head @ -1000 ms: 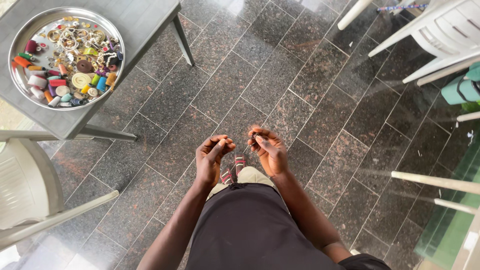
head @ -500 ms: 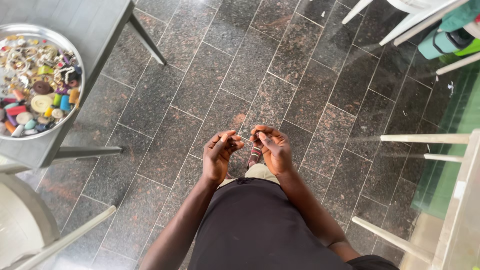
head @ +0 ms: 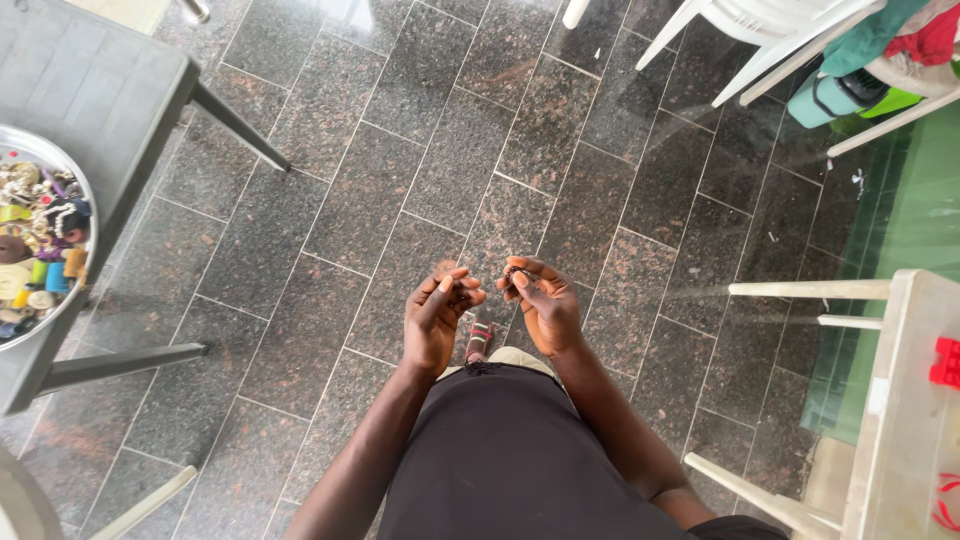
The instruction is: The person sorts through a collection of craft supplies, including spools of thread and jewelry components, on a tray. They pick up and examine various items, such as thread spools and a beaded necklace, before placing them into a container or back onto the tray.
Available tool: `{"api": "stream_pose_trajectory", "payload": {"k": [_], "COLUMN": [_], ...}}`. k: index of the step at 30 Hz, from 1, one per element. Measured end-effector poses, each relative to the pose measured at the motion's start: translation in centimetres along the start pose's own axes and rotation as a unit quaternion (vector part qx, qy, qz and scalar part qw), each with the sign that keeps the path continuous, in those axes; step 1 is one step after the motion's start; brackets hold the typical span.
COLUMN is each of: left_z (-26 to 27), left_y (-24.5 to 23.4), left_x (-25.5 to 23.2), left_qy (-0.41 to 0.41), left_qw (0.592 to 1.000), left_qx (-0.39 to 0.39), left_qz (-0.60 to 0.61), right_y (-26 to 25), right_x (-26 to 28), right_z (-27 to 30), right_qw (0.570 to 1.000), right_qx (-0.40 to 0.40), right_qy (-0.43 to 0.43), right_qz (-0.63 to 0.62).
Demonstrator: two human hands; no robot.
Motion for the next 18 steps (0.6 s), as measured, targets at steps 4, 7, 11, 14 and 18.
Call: {"api": "stream_pose_trajectory", "payload": {"k": [4, 7, 11, 14, 18], "left_z": [-2.3, -3.9, -5.5, -7.5, -10.2], "left_y": [1.2, 2.5, 4.2, 5.2, 5.7], "left_x": [2.7, 4.6, 5.7, 5.4, 5.3], "left_qy": [0.000, -0.009, -0.029, -0.031, -0.028], "left_qw": [1.000, 1.000, 0.999, 0.998, 0.998], "left_qx": [0.005, 0.005, 0.025, 0.048, 0.054], "left_qz": [0.007, 0.021, 0.024, 0.008, -0.004], "right_y": [-1.8, -3.2, -5.6, -7.2, -8.3], "right_x": [2.8, 4.6, 5.0, 5.4, 5.7], "right_z": [-1.4, -2.4, -3.6, -4.8, -6.3], "right_qw": [0.998, 0.996, 0.998, 0.999, 1.000], "right_qx": [0.027, 0.048, 0.046, 0.037, 0.014], "right_qy": [-0.037, -0.045, -0.006, 0.005, 0.001], "right_qz": [0.045, 0.053, 0.035, 0.022, 0.022]}}
Point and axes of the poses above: each hand's wrist, its own z-axis away from the middle knuckle, its own y-axis out of the palm, x = y × z, the point moved 5 cm from there along -z, towards the middle knuckle, and after that the axes turned 10 degrees about z, right-handed, at the moved point
